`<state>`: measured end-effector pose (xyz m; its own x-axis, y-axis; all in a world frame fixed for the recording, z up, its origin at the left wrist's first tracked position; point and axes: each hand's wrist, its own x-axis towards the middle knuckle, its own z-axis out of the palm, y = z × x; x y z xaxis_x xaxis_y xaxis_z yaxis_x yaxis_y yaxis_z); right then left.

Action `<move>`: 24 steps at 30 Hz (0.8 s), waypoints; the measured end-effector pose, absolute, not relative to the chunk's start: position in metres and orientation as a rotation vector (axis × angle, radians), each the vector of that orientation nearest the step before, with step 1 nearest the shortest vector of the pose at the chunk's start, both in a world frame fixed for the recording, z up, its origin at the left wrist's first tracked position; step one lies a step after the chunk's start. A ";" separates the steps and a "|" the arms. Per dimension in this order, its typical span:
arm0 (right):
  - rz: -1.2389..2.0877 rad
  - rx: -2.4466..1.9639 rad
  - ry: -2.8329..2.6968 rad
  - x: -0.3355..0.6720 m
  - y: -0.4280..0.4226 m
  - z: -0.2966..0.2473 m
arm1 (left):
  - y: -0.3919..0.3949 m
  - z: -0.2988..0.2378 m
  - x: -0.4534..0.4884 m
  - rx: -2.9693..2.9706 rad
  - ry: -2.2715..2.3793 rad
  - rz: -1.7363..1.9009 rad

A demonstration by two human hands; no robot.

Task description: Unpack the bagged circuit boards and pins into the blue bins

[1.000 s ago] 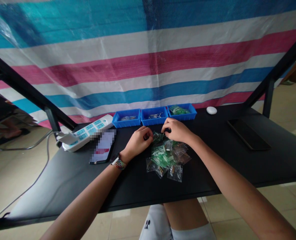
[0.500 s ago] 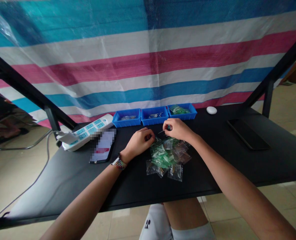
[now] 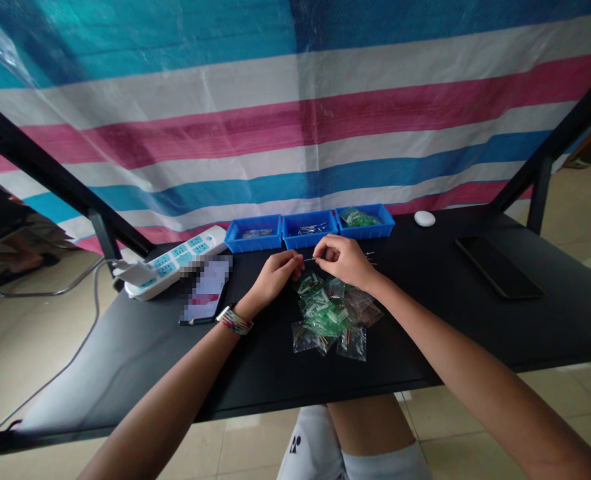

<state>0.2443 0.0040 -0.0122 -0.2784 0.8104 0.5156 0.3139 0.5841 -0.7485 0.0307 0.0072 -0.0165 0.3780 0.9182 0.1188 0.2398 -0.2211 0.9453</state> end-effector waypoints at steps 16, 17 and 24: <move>1.148 -0.993 -1.558 0.242 0.006 -0.013 | -0.002 -0.004 0.034 1.595 0.959 1.147; 1.139 -1.002 -1.573 0.242 0.006 -0.013 | -0.002 -0.004 0.034 1.595 0.955 1.156; 1.157 -0.995 -1.596 0.242 0.004 -0.013 | -0.002 -0.003 0.035 1.573 0.930 1.176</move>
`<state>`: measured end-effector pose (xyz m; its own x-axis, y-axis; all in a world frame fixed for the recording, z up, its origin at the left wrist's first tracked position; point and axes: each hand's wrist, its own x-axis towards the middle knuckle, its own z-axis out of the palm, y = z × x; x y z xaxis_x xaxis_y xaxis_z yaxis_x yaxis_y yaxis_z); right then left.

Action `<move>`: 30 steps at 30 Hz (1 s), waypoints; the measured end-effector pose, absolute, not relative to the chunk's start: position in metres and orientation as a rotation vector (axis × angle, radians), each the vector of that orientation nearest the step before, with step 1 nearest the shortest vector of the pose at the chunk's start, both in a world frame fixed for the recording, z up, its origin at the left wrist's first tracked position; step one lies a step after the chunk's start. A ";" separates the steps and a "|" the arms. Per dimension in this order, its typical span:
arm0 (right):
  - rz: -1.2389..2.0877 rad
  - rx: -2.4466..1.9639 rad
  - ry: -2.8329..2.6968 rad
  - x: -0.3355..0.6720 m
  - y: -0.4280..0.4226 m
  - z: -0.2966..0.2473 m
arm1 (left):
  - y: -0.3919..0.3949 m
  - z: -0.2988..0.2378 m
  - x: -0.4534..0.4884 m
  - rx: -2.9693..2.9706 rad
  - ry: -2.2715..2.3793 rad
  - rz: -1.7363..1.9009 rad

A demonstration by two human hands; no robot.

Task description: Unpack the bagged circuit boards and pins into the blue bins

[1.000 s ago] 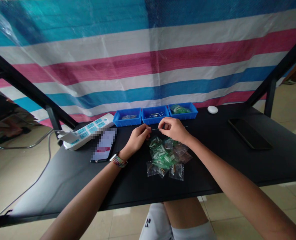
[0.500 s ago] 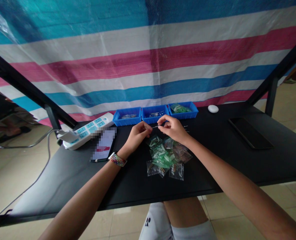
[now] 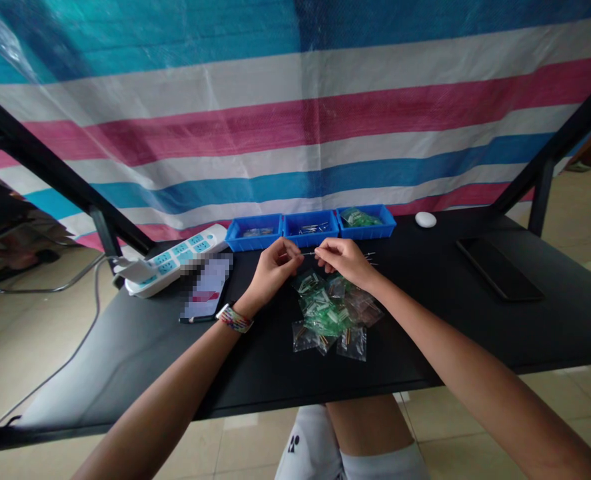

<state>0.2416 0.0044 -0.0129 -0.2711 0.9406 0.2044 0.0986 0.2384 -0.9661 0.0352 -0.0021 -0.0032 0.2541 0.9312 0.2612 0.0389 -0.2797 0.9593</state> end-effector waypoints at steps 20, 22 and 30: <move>1.143 -0.873 -1.552 0.237 0.000 -0.012 | 0.005 -0.011 0.029 1.527 1.016 1.056; 1.151 -0.876 -1.544 0.236 0.000 -0.013 | 0.006 -0.012 0.029 1.538 1.011 1.053; 1.180 -0.882 -1.469 0.236 0.003 -0.015 | 0.006 -0.013 0.029 1.552 0.956 1.075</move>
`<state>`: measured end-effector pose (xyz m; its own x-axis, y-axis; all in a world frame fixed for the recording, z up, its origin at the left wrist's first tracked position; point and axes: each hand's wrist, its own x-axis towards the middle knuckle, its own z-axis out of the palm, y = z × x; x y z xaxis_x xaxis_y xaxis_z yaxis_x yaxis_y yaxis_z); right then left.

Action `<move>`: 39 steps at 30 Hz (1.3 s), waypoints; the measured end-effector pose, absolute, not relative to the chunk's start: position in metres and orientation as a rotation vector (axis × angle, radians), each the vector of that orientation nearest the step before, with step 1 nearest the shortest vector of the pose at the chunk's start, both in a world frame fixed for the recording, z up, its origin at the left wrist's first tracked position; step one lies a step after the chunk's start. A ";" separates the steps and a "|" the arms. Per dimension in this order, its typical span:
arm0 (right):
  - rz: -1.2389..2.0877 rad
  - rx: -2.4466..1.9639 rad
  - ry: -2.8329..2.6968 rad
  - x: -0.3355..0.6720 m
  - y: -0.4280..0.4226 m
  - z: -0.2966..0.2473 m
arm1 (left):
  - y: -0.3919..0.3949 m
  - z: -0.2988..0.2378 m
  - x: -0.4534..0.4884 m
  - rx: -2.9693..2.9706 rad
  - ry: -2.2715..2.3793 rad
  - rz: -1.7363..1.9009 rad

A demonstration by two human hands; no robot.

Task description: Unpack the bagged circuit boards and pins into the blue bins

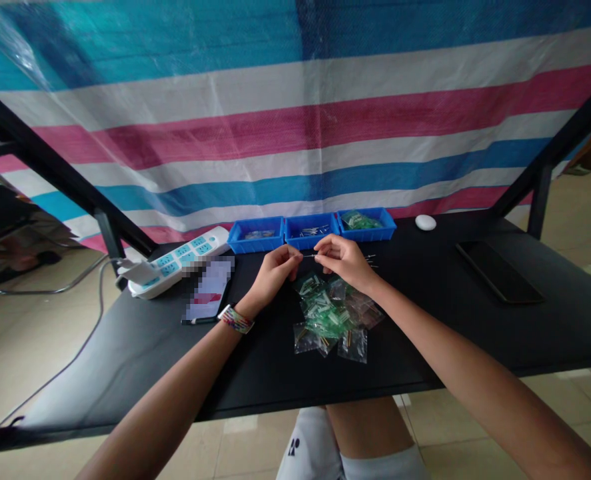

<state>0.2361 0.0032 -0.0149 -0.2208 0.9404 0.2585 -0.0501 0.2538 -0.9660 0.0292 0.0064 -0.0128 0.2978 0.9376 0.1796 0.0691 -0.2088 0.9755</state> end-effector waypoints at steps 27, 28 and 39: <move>0.746 -1.122 -1.231 0.244 0.027 -0.017 | 0.004 -0.015 0.025 2.227 1.119 0.917; 0.740 -1.143 -1.254 0.246 0.029 -0.017 | 0.002 -0.014 0.025 2.324 1.103 0.851; 0.561 -1.103 -1.570 0.252 0.015 -0.017 | -0.001 -0.015 0.028 2.457 1.011 0.693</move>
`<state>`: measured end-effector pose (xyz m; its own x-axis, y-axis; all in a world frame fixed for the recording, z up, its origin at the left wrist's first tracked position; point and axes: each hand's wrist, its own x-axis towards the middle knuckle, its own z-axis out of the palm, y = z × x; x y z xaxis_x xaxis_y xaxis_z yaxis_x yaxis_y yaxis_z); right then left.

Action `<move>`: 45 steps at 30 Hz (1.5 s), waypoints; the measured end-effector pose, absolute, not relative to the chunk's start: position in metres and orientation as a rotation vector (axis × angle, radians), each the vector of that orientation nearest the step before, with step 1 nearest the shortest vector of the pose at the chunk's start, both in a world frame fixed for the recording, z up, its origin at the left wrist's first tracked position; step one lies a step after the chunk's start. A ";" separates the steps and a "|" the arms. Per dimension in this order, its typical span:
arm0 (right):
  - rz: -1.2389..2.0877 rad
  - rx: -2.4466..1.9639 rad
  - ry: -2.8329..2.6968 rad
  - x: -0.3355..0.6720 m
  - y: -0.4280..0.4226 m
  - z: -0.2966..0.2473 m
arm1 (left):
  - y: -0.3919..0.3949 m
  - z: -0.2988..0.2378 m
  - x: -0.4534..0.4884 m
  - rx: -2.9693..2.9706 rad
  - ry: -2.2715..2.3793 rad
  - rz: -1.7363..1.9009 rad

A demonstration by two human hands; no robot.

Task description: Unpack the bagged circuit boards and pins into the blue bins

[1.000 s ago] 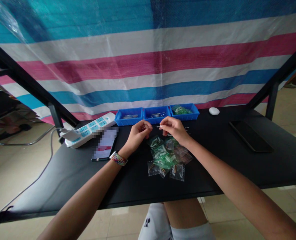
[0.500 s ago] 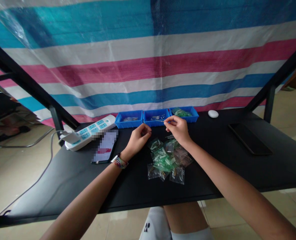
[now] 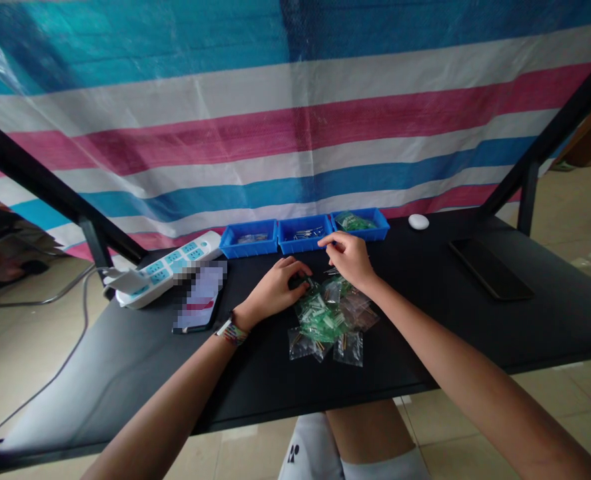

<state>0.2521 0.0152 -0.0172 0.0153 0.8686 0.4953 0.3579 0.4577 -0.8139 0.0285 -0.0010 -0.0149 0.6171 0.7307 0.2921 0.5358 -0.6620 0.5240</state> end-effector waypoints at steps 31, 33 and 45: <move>1.363 -0.836 -1.454 0.232 0.004 -0.018 | 0.005 0.002 0.027 1.268 0.801 1.299; 1.059 -0.887 -1.523 0.236 0.003 -0.012 | 0.006 0.002 0.025 1.296 0.839 1.260; 0.307 -0.744 -1.899 0.244 -0.011 -0.001 | 0.009 -0.007 0.019 1.483 0.912 0.886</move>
